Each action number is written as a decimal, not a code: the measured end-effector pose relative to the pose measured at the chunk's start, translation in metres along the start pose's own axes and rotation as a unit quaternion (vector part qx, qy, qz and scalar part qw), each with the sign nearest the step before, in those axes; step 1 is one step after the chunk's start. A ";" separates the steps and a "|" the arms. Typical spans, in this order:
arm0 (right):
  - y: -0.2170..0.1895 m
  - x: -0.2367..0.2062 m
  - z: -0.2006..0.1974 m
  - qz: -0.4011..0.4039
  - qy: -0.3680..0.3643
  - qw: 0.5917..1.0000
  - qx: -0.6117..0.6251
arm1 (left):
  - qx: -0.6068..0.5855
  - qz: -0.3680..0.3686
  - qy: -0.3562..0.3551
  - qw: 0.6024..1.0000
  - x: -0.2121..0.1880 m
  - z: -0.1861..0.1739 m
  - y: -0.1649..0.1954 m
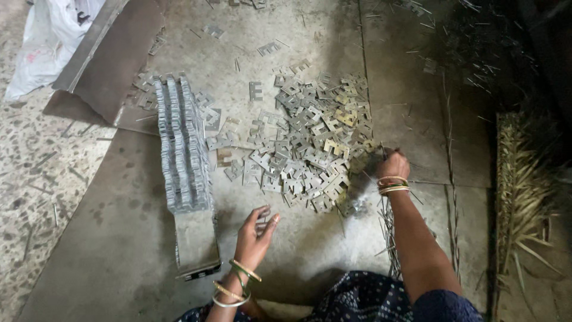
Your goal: The person sits on the floor and repeatedly picks up small metal parts from a pile, separates them, and places them into a long metal tray. The person handles the parts one at a time and occasionally adjusts the tray.
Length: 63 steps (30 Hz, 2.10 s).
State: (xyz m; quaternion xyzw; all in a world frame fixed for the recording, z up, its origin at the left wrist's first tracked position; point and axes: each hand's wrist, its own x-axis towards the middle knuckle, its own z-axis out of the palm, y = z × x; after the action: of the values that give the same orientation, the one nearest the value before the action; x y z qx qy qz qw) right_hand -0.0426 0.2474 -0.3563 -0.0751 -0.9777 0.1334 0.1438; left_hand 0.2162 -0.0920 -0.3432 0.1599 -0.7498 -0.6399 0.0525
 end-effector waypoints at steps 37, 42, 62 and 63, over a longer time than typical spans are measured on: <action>-0.007 -0.048 0.043 -0.048 -0.022 0.996 0.068 | 0.056 0.045 -0.025 0.997 0.014 0.042 -0.010; 0.023 0.026 0.040 0.033 -0.093 0.995 -0.034 | 0.059 0.024 -0.038 0.997 0.022 0.052 -0.012; 0.026 -0.029 0.033 -0.156 -0.167 0.970 -0.088 | 0.091 0.075 -0.028 0.993 0.005 0.082 -0.008; 0.016 -0.021 0.033 -0.189 -0.134 0.972 -0.038 | 0.095 0.073 -0.029 0.992 0.005 0.083 -0.009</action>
State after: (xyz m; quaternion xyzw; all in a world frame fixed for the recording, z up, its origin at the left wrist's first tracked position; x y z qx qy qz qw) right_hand -0.0309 0.2512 -0.3968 0.1238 -0.9890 0.0753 0.0312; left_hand 0.1896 -0.0168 -0.3676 0.0904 -0.8182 -0.5644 0.0618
